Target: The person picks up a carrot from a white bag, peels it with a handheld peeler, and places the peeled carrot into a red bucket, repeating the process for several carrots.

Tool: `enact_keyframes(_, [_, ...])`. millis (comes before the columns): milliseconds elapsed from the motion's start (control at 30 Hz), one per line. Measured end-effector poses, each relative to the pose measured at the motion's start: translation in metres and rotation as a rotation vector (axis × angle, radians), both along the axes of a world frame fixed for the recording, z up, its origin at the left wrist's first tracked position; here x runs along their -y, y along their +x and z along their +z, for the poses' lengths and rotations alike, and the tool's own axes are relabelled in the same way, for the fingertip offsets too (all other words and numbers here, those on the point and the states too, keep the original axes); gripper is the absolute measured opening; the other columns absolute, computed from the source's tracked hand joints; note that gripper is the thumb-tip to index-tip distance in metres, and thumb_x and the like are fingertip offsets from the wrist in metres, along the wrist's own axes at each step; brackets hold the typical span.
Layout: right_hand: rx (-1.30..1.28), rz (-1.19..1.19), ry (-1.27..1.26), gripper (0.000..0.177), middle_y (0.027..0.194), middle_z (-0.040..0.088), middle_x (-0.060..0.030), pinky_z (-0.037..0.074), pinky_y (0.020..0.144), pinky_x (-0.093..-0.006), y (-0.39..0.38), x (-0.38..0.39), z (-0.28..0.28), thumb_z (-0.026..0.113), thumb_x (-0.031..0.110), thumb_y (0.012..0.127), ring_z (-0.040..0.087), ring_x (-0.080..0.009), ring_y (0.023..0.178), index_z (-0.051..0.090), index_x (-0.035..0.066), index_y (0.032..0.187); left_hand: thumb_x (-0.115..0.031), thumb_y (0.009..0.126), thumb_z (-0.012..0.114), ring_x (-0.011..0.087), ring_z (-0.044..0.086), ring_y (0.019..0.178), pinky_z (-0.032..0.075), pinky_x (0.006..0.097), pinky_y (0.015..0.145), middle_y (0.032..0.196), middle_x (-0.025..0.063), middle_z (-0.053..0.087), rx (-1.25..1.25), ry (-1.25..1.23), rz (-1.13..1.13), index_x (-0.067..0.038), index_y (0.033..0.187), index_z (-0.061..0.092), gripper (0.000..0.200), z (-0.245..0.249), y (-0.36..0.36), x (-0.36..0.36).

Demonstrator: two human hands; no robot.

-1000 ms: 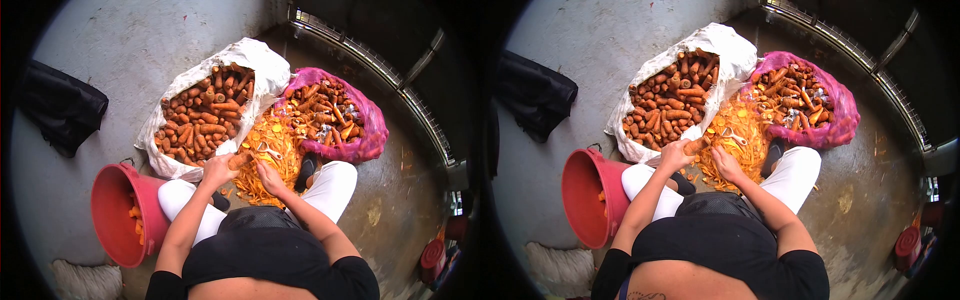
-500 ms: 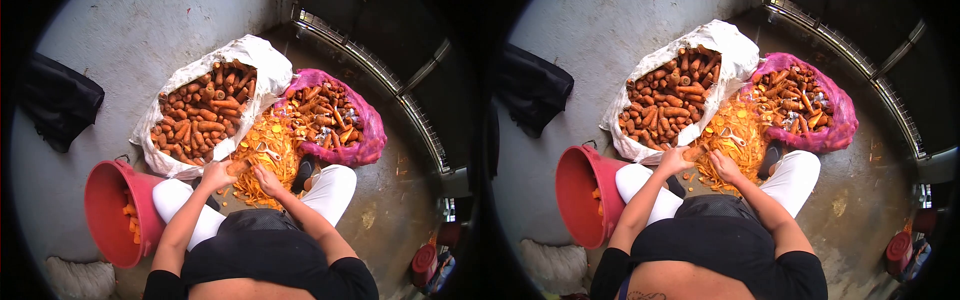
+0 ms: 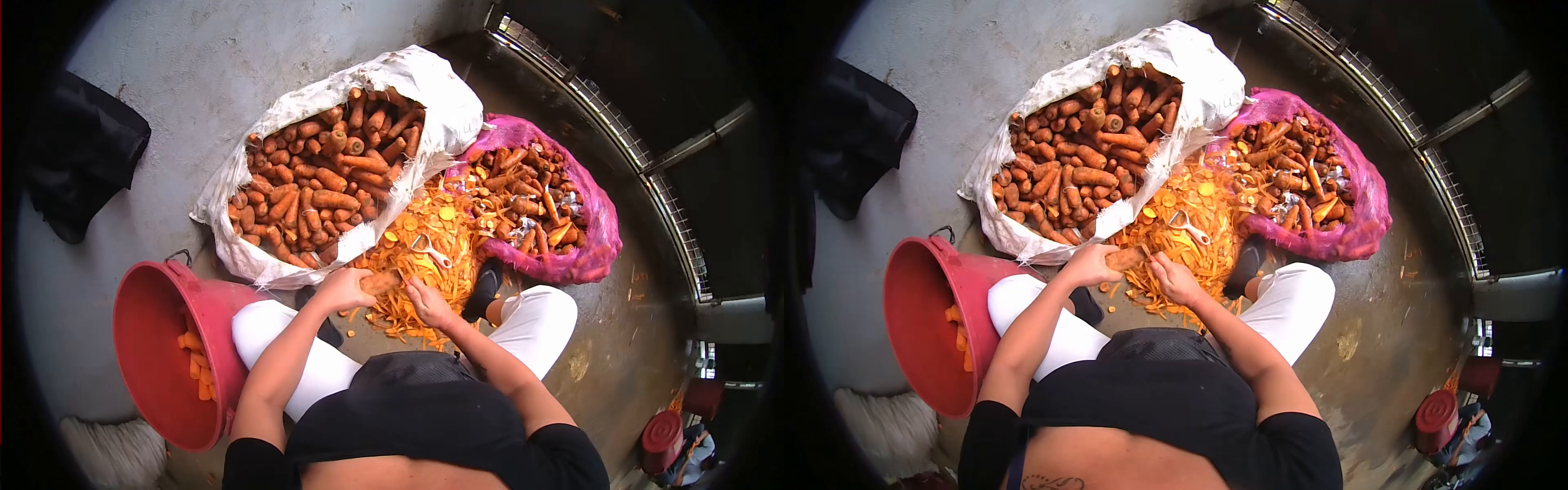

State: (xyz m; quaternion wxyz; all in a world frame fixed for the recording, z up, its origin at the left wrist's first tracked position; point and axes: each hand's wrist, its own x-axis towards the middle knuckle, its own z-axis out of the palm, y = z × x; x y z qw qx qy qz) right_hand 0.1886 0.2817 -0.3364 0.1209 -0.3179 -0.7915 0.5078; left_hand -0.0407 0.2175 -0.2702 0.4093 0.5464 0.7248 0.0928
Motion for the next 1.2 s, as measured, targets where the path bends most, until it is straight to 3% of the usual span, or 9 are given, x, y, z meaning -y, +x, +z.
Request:
enact_keyframes(233, [0.010,0.013,-0.046,0.034,0.077,0.055,-0.0225,0.042,0.067,-0.0467,-0.012,-0.016,-0.015,0.034,0.036,0.100,0.056,-0.0425,0.078,0.047,0.004,0.102,-0.035,0.057,0.069,0.0334,0.064,0.092,0.049,0.0388,0.084,0.094,0.0206,0.068,0.061,-0.083,-0.004,-0.009,0.112,0.066,0.061,-0.001,-0.010,-0.015])
enact_keyframes(433, [0.009,0.028,-0.064,0.036,0.077,0.055,-0.0227,0.042,0.068,-0.0464,-0.015,-0.021,-0.026,0.034,0.036,0.100,0.056,-0.0424,0.078,0.047,0.004,0.103,-0.036,0.057,0.070,0.0309,0.066,0.089,0.050,0.0368,0.080,0.095,0.0187,0.068,0.153,-0.116,0.050,-0.008,0.114,0.064,0.063,-0.037,-0.016,-0.012])
enact_keyframes(700, [0.048,0.056,-0.158,0.040,0.080,0.054,-0.0220,0.044,0.072,-0.0422,-0.011,-0.025,-0.021,0.033,0.039,0.100,0.056,-0.0408,0.081,0.048,0.003,0.104,-0.033,0.057,0.072,0.0261,0.066,0.085,0.050,0.0342,0.077,0.092,0.0180,0.069,0.183,-0.216,0.039,-0.003,0.115,0.063,0.065,-0.020,-0.012,-0.020])
enact_keyframes(767, [0.126,0.028,-0.202,0.041,0.083,0.057,-0.0232,0.044,0.074,-0.0451,-0.008,-0.025,-0.025,0.031,0.041,0.100,0.057,-0.0423,0.084,0.049,0.005,0.106,-0.029,0.060,0.073,0.0225,0.066,0.084,0.049,0.0325,0.078,0.094,0.0154,0.069,0.192,-0.245,0.028,-0.002,0.114,0.063,0.061,-0.019,-0.012,-0.020])
enact_keyframes(867, [0.208,0.032,-0.186,0.043,0.087,0.059,-0.0249,0.044,0.076,-0.0479,0.013,-0.031,-0.064,0.030,0.044,0.100,0.057,-0.0440,0.087,0.049,0.006,0.107,-0.019,0.066,0.074,0.0159,0.063,0.086,0.048,0.0297,0.080,0.100,0.0099,0.068,0.959,-0.114,0.166,0.001,0.115,0.062,0.054,-0.010,-0.016,-0.016])
enact_keyframes(900, [0.233,0.035,-0.166,0.044,0.089,0.060,-0.0255,0.043,0.076,-0.0486,0.018,-0.030,-0.076,0.030,0.045,0.100,0.057,-0.0444,0.088,0.049,0.006,0.107,-0.012,0.069,0.074,0.0120,0.059,0.090,0.046,0.0277,0.084,0.104,0.0058,0.065,0.902,0.008,0.227,0.004,0.116,0.060,0.051,-0.009,-0.025,-0.020])
enact_keyframes(1100, [0.364,-0.203,-0.214,0.048,0.098,0.059,-0.0289,0.042,0.082,-0.0494,0.027,-0.049,-0.089,0.033,0.048,0.098,0.055,-0.0454,0.096,0.048,0.004,0.108,-0.027,0.075,0.076,0.0159,0.061,0.084,0.047,0.0299,0.079,0.092,0.0066,0.064,0.892,-0.009,0.488,0.000,0.114,0.060,0.050,-0.025,-0.030,-0.033])
enact_keyframes(1133, [0.389,-0.251,-0.210,0.048,0.099,0.059,-0.0296,0.042,0.082,-0.0495,0.028,-0.053,-0.095,0.035,0.047,0.098,0.055,-0.0453,0.096,0.049,0.003,0.110,-0.043,0.079,0.072,0.0169,0.060,0.099,0.045,0.0303,0.087,0.108,0.0095,0.062,0.858,-0.157,0.494,-0.001,0.123,0.055,0.063,-0.029,-0.030,-0.035])
enact_keyframes(1200, [0.365,-0.344,-0.069,0.043,0.097,0.059,-0.0295,0.044,0.082,-0.0474,0.025,-0.057,-0.108,0.043,0.043,0.095,0.057,-0.0447,0.095,0.048,0.002,0.108,-0.051,0.082,0.066,0.0161,0.063,0.086,0.049,0.0288,0.079,0.101,0.0099,0.063,0.892,-0.010,0.654,0.001,0.121,0.054,0.066,-0.035,-0.018,-0.037])
